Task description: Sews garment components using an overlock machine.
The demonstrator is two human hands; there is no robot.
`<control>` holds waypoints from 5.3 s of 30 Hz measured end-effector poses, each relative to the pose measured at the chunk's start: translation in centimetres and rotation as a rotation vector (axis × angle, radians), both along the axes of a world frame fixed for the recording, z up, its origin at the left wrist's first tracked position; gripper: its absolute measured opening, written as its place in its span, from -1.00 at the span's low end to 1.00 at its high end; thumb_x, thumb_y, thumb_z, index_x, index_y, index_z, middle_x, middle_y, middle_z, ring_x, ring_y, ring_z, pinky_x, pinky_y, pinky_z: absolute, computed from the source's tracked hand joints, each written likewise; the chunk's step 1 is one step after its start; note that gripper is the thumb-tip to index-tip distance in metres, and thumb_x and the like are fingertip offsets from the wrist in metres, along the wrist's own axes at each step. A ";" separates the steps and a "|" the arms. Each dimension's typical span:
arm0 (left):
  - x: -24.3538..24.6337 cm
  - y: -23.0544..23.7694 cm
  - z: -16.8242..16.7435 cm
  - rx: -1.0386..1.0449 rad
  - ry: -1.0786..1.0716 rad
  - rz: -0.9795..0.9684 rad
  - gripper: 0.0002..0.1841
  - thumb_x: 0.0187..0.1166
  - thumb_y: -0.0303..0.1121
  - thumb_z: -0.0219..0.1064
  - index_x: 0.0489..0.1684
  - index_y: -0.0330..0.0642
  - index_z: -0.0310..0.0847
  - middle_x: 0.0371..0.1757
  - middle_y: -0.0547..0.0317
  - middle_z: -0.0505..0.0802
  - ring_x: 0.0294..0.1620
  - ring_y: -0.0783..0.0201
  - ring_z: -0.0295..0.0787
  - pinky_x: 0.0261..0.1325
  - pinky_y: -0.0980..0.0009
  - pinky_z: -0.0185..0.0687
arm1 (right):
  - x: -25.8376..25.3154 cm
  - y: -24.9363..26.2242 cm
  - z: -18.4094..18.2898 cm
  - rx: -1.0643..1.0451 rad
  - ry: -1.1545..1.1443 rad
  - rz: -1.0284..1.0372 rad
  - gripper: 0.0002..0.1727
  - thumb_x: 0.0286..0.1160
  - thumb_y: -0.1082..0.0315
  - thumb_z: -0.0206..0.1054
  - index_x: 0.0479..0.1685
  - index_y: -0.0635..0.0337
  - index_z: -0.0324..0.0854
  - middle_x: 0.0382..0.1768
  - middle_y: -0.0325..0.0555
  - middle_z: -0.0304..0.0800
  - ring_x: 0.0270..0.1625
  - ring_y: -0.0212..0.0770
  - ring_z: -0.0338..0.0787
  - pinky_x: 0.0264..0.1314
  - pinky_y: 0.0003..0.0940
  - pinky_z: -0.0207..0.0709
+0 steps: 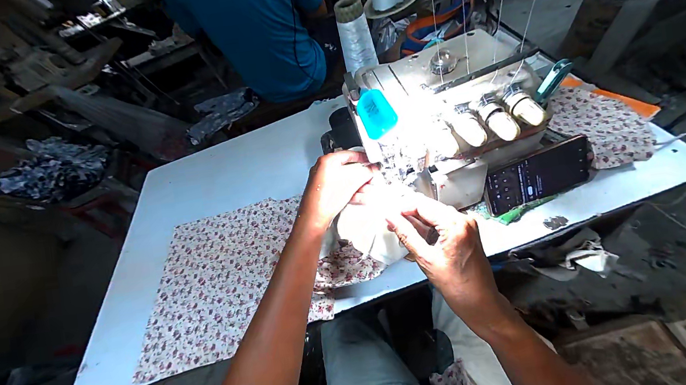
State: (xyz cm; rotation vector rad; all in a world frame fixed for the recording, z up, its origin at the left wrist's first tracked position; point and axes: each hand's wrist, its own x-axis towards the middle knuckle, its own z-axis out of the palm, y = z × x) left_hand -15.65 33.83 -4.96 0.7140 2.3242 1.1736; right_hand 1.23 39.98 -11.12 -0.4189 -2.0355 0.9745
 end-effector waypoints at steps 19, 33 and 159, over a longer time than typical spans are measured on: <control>0.3 -2.0 0.6 0.281 -0.617 0.007 -0.73 0.77 -0.51 0.11 0.36 -0.17 0.50 -0.13 0.25 0.83 -0.26 0.46 0.83 -0.12 0.54 0.79 | 1.4 0.0 -1.8 -0.259 -0.063 0.176 -0.80 0.53 0.20 0.40 -0.16 0.11 0.86 -0.32 -0.34 0.92 -0.20 -0.51 0.84 0.05 -0.47 0.67; 5.4 -5.4 3.7 0.620 -0.274 0.050 -0.68 0.78 -0.53 0.10 0.39 -0.14 0.61 0.08 0.22 0.88 -0.01 0.36 0.89 0.21 0.40 0.80 | -2.4 1.2 1.8 -0.120 0.097 0.145 -0.80 0.35 0.19 0.48 -0.14 0.05 0.83 -0.22 -0.30 0.84 -0.09 -0.39 0.76 0.03 -0.33 0.58; 5.9 -6.8 4.2 -0.201 0.807 -0.850 0.17 0.08 0.54 0.35 0.82 0.05 0.26 0.64 0.25 0.57 -0.11 0.52 0.64 -0.29 0.53 0.53 | 4.0 4.1 2.0 0.175 -0.021 0.685 -0.77 0.52 0.16 0.43 -0.35 0.12 0.80 -0.35 -0.32 0.78 -0.21 -0.56 0.70 -0.12 -0.63 0.50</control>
